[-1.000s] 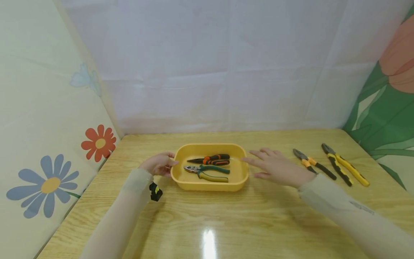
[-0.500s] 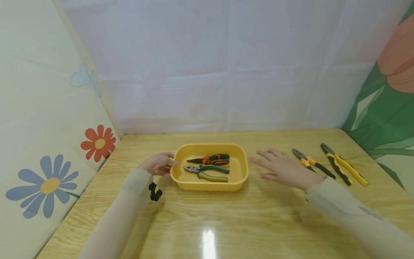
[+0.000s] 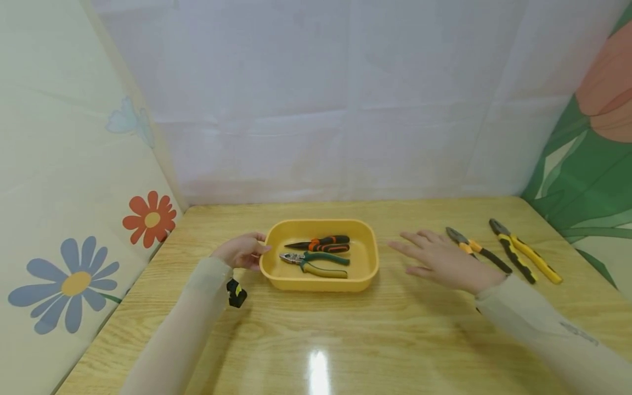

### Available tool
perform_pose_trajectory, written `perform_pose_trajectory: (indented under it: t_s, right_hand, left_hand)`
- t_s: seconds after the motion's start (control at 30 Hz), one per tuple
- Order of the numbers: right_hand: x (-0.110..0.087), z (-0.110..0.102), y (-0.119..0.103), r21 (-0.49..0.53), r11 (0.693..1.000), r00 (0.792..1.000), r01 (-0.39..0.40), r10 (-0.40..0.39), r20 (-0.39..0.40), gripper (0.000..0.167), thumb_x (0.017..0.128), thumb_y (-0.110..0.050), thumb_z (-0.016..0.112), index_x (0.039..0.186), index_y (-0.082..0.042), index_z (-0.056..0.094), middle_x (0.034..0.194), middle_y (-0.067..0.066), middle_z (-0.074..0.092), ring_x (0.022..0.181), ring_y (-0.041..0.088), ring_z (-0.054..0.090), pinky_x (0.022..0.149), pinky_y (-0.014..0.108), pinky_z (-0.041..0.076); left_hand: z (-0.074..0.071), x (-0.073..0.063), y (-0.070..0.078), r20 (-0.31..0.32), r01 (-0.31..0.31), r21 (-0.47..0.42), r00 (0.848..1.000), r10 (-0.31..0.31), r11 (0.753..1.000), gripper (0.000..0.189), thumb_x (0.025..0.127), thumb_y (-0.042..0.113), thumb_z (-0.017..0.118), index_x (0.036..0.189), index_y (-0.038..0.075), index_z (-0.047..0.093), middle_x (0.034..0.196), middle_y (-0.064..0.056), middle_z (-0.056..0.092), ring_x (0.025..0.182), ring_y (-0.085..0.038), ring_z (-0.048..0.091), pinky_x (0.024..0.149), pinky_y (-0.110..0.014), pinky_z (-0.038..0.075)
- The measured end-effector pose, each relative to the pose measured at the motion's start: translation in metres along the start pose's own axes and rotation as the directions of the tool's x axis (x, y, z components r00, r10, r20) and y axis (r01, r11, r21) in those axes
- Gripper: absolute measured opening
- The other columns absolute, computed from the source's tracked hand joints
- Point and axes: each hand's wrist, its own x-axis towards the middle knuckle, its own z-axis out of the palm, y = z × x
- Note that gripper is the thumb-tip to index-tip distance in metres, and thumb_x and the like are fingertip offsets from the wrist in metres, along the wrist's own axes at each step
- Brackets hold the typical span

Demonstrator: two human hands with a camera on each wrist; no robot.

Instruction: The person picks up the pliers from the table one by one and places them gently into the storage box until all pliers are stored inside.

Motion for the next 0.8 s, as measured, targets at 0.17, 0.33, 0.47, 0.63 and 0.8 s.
perform_pose_trajectory:
  t_s: [0.17,0.33,0.47,0.63,0.8]
  right_hand:
    - [-0.002,0.001,0.001,0.011,1.000,1.000,0.001,-0.001,-0.001,0.059,0.092,-0.025,0.068,0.145,-0.012,0.044,0.138,0.023,0.048,0.118,0.043,0.049,0.091,0.067,0.041]
    - [-0.007,0.001,0.004,0.022,1.000,1.000,-0.013,0.013,0.013,0.058,0.093,-0.026,0.066,0.145,-0.014,0.042,0.140,0.022,0.047,0.120,0.043,0.046,0.093,0.069,0.039]
    - [-0.013,0.001,0.005,0.018,0.999,0.999,-0.027,0.027,0.026,0.056,0.094,-0.025,0.064,0.145,-0.012,0.043,0.141,0.023,0.046,0.122,0.044,0.045,0.091,0.069,0.041]
    - [-0.018,0.002,0.009,0.016,0.999,0.999,-0.030,0.030,0.018,0.056,0.094,-0.025,0.065,0.144,-0.012,0.043,0.140,0.022,0.046,0.121,0.043,0.046,0.090,0.067,0.042]
    - [-0.022,0.003,0.012,0.018,1.000,1.000,-0.025,0.025,0.008,0.059,0.093,-0.023,0.066,0.146,-0.015,0.041,0.139,0.022,0.047,0.119,0.041,0.046,0.089,0.067,0.043]
  left_hand:
    - [0.000,-0.001,0.000,-0.010,0.004,-0.005,1.000,-0.005,1.000,0.029,0.102,0.004,0.045,0.130,0.000,0.037,0.099,-0.014,0.049,0.072,-0.018,0.058,0.062,-0.024,0.057]
    - [-0.001,0.000,-0.001,-0.015,0.003,-0.009,1.000,-0.003,1.000,0.030,0.102,0.004,0.045,0.131,0.000,0.036,0.100,-0.014,0.049,0.072,-0.018,0.058,0.063,-0.025,0.057]
    - [-0.002,0.001,-0.002,-0.016,0.005,-0.009,1.000,-0.005,1.000,0.031,0.102,0.004,0.045,0.131,0.000,0.037,0.100,-0.014,0.049,0.072,-0.018,0.058,0.064,-0.025,0.057]
    - [-0.002,0.000,-0.002,-0.014,0.003,-0.005,1.000,-0.003,1.000,0.032,0.102,0.004,0.045,0.133,0.000,0.036,0.099,-0.014,0.050,0.070,-0.017,0.059,0.060,-0.024,0.057]
    - [-0.001,0.001,-0.002,-0.014,0.005,-0.016,1.000,-0.005,1.000,0.035,0.102,0.003,0.045,0.135,0.000,0.035,0.100,-0.015,0.051,0.071,-0.018,0.060,0.061,-0.026,0.058]
